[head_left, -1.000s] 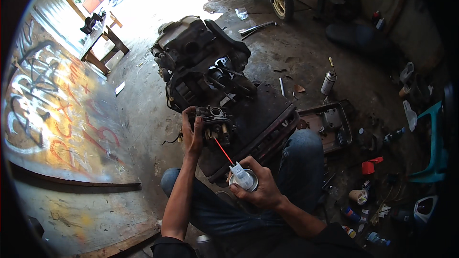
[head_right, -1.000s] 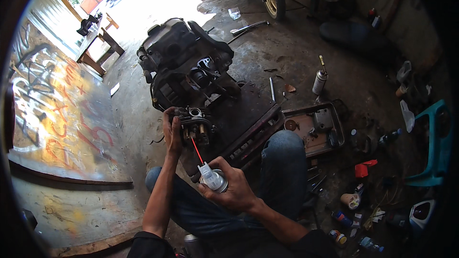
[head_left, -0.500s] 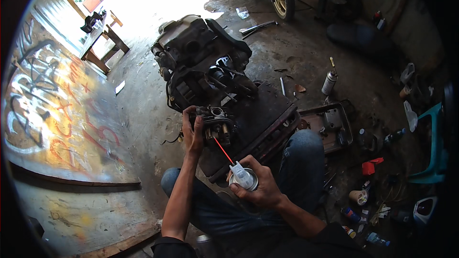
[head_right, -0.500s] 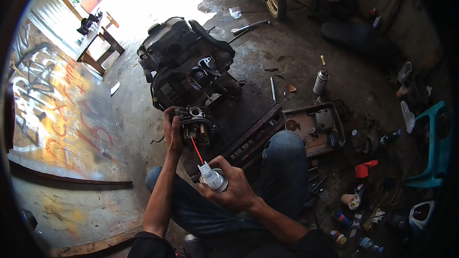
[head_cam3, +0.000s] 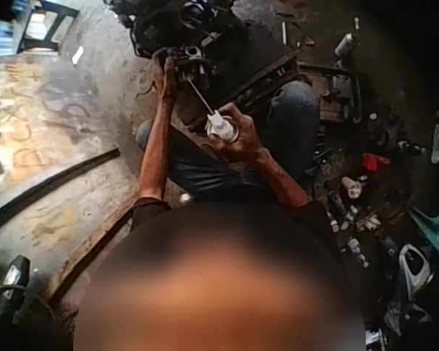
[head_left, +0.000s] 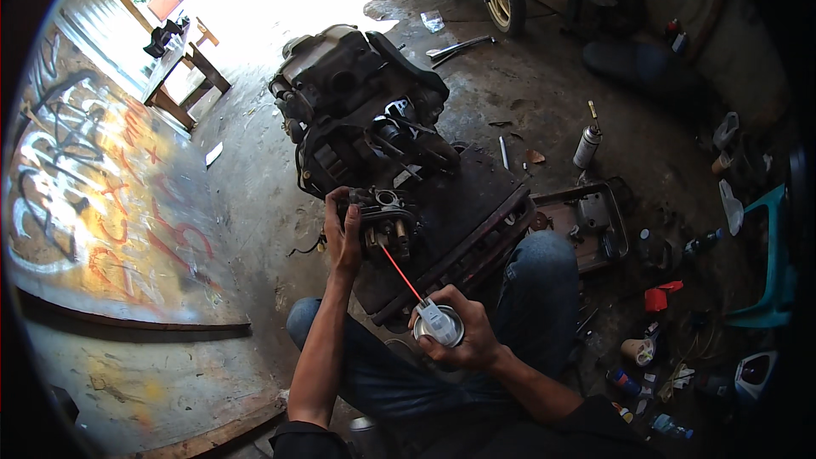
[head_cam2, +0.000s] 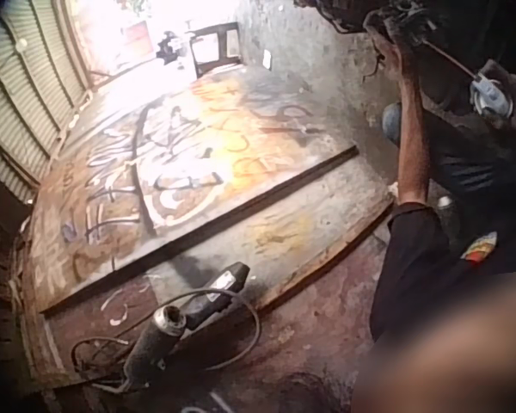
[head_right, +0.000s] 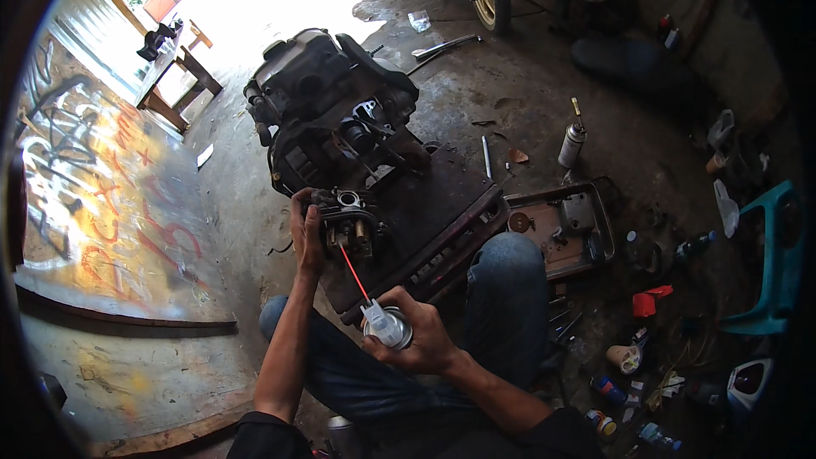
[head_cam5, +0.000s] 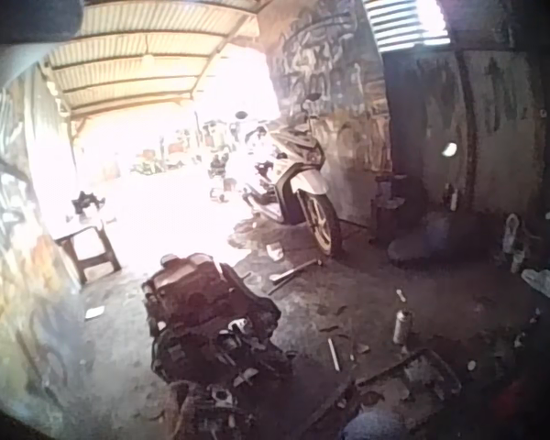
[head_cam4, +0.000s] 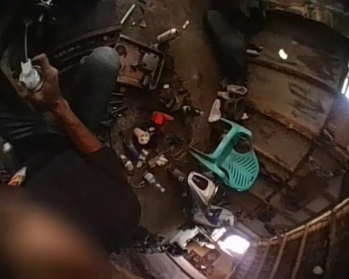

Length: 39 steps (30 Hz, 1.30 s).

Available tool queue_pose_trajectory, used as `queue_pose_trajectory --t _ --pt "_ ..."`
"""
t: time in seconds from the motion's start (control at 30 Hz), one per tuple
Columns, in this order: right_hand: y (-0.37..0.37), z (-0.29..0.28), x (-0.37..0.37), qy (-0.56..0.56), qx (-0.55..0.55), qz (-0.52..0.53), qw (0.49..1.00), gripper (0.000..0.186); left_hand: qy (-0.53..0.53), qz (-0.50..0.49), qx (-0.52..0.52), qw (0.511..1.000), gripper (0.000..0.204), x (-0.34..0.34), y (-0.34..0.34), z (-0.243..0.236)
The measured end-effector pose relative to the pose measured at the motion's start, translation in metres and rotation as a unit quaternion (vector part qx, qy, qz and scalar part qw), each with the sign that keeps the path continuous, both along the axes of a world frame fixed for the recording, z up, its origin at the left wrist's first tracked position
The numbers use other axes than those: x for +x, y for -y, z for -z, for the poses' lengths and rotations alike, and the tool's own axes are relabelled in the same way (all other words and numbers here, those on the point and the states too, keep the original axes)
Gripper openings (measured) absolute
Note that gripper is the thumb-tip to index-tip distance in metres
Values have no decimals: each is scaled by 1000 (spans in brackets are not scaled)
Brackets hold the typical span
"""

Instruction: Repairing and cleaning components of a motorcycle engine using degreaser and a cloth.

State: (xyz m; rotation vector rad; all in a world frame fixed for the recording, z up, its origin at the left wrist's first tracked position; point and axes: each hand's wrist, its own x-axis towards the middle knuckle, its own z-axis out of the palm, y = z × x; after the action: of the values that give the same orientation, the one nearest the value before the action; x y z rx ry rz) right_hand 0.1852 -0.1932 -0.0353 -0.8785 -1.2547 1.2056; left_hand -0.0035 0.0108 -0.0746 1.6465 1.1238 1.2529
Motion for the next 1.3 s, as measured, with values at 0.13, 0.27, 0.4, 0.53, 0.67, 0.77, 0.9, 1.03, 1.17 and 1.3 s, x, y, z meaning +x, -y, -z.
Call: queue_pose_trajectory --t 0.13,0.27,0.4,0.53,0.67,0.77,0.9,1.03,1.17,1.3 --pt "0 5 -2 2 16 -2 1000 38 5 -1 7 1000 50 0 -1 1" --pt "-2 2 -3 -16 1 -4 1000 37 -7 -3 4 1000 49 0 0 -1" --pt "-8 5 -6 -16 -5 -4 1000 37 -13 -2 10 1000 46 -1 0 0" --pt "-16 7 -12 -17 2 2 1000 36 -5 3 7 1000 46 0 0 -3" --pt "-21 12 -18 -13 26 41 999 38 -13 4 6 1000 46 0 1 -3" --pt "-24 16 -20 -12 23 47 999 38 -7 2 4 1000 46 0 0 -3" --pt "-25 13 -20 -15 13 43 999 38 -2 5 4 1000 47 1 0 -4" --pt "-27 12 -21 -19 17 47 999 38 3 11 1 1000 47 1 -1 -3" --pt "-24 13 -20 -7 28 38 999 38 -13 -12 -12 1000 55 -1 -3 3" --pt "-28 14 -22 -15 13 43 999 39 -17 -2 -5 1000 54 -3 -5 5"
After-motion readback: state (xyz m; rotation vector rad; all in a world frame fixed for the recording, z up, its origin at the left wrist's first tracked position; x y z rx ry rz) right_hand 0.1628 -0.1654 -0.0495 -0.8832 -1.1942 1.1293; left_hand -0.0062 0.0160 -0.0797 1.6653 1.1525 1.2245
